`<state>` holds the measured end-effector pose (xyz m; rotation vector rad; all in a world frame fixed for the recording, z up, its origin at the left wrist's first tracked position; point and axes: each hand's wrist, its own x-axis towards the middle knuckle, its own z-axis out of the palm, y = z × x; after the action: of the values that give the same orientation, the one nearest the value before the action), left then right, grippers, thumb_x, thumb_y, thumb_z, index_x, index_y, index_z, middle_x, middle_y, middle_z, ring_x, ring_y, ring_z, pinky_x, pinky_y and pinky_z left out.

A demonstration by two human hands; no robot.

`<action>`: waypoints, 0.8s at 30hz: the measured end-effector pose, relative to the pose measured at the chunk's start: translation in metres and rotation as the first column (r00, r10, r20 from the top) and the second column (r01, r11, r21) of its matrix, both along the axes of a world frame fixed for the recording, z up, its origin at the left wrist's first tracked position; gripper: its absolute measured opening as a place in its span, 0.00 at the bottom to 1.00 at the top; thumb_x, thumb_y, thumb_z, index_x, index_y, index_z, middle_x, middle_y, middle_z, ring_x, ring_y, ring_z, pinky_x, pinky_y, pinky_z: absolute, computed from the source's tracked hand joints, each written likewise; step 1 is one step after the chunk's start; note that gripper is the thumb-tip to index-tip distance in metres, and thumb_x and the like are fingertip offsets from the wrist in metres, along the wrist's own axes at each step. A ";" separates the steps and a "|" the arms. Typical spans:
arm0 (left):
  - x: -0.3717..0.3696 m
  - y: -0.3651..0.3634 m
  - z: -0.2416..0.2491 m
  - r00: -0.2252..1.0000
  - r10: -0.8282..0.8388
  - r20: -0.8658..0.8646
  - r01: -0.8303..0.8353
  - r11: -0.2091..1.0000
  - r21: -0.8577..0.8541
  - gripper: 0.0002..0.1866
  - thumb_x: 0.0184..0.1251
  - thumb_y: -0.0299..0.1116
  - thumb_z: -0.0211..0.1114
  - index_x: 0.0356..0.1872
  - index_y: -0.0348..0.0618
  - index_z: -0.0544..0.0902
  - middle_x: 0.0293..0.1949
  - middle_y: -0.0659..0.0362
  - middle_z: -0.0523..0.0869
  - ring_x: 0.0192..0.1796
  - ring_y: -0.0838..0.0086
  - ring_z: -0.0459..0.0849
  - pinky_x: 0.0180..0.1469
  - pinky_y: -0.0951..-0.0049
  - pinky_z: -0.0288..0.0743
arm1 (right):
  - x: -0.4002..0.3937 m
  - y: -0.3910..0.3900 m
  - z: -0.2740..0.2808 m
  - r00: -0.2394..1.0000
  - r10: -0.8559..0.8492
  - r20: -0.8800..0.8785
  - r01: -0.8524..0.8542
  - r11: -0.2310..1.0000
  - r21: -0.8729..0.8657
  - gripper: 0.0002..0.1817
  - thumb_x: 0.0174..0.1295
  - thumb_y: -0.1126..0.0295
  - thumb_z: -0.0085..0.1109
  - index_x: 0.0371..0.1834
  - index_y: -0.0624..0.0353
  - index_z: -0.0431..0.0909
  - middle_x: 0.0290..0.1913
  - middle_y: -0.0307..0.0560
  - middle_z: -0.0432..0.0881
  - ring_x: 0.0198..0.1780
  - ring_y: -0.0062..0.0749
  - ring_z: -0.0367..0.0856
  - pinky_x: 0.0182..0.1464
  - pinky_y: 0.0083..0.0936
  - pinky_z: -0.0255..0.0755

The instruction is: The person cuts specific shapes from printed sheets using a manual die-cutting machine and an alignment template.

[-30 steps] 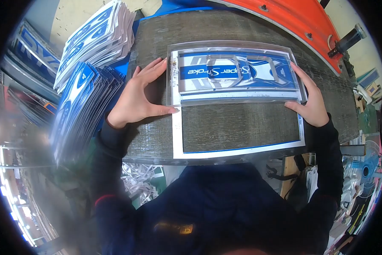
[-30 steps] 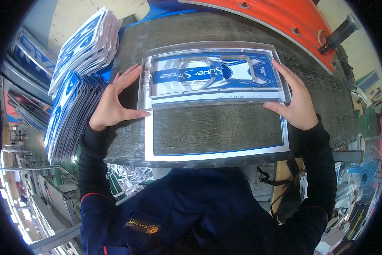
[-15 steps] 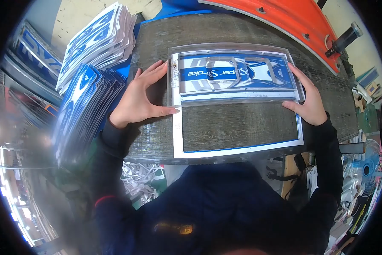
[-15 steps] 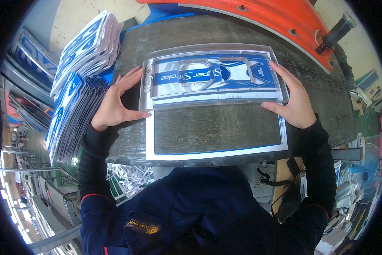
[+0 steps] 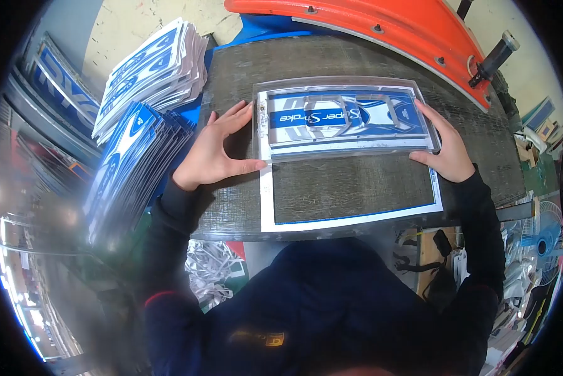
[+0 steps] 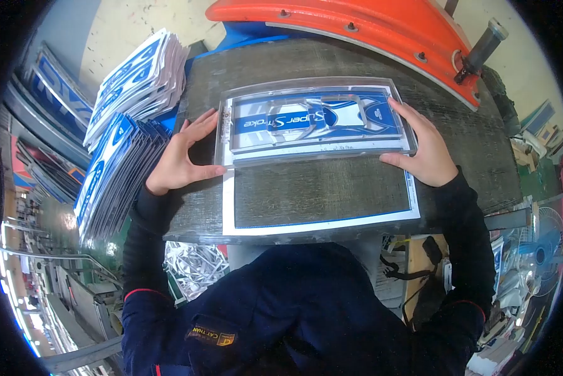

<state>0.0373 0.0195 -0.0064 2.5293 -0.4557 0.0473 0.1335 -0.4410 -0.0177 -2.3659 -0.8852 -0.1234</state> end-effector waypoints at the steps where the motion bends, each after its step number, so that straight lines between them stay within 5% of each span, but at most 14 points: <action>1: -0.001 -0.001 0.000 1.000 0.007 -0.001 -0.007 1.000 0.008 0.59 0.45 0.61 0.82 0.75 0.33 0.67 0.76 0.44 0.67 0.82 0.55 0.55 0.78 0.35 0.36 | 0.000 0.000 0.000 1.000 0.000 -0.004 0.000 1.000 0.000 0.53 0.47 0.60 0.81 0.79 0.48 0.63 0.75 0.59 0.68 0.76 0.53 0.65 0.77 0.43 0.58; 18: -0.004 0.001 -0.002 1.000 0.004 0.015 -0.004 1.000 -0.019 0.54 0.52 0.58 0.79 0.75 0.36 0.67 0.76 0.45 0.67 0.82 0.55 0.56 0.78 0.34 0.37 | -0.001 -0.001 0.006 1.000 0.028 -0.008 -0.028 0.999 0.026 0.49 0.52 0.59 0.78 0.78 0.52 0.64 0.75 0.61 0.67 0.77 0.52 0.64 0.77 0.42 0.57; 20: -0.003 0.002 -0.001 1.000 0.011 0.027 -0.010 0.999 -0.043 0.51 0.55 0.57 0.77 0.75 0.36 0.67 0.76 0.45 0.68 0.82 0.55 0.57 0.78 0.35 0.38 | 0.018 -0.016 0.008 0.976 0.008 0.219 -0.017 0.999 0.039 0.45 0.56 0.61 0.74 0.78 0.56 0.64 0.76 0.60 0.66 0.78 0.50 0.62 0.78 0.40 0.55; 22: -0.003 0.002 -0.003 0.997 0.043 -0.061 -0.058 0.961 -0.271 0.44 0.63 0.52 0.73 0.75 0.38 0.68 0.77 0.45 0.66 0.82 0.55 0.57 0.78 0.37 0.41 | 0.037 -0.018 0.033 0.795 -0.378 0.474 0.210 0.905 0.369 0.40 0.62 0.61 0.70 0.75 0.65 0.64 0.75 0.57 0.68 0.76 0.44 0.65 0.76 0.38 0.57; 23: -0.003 -0.001 -0.005 0.997 0.047 -0.059 -0.062 0.960 -0.273 0.44 0.63 0.52 0.73 0.75 0.38 0.68 0.77 0.45 0.66 0.82 0.55 0.57 0.78 0.37 0.41 | 0.062 -0.035 0.047 0.767 -0.517 0.381 0.238 0.779 0.580 0.42 0.63 0.58 0.71 0.76 0.66 0.63 0.74 0.60 0.68 0.74 0.43 0.67 0.74 0.37 0.59; 24: -0.002 -0.005 -0.007 0.999 0.039 0.028 -0.029 0.954 -0.298 0.41 0.65 0.48 0.71 0.75 0.39 0.69 0.78 0.45 0.64 0.81 0.55 0.58 0.79 0.48 0.45 | 0.089 -0.063 0.056 0.558 -0.727 0.400 0.391 0.656 0.646 0.45 0.61 0.55 0.73 0.76 0.68 0.62 0.72 0.65 0.69 0.70 0.42 0.70 0.73 0.36 0.61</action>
<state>0.0349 0.0141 -0.0131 2.2419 -0.3868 0.1598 0.2227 -0.5039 0.0387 -2.0021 -0.1998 -1.3482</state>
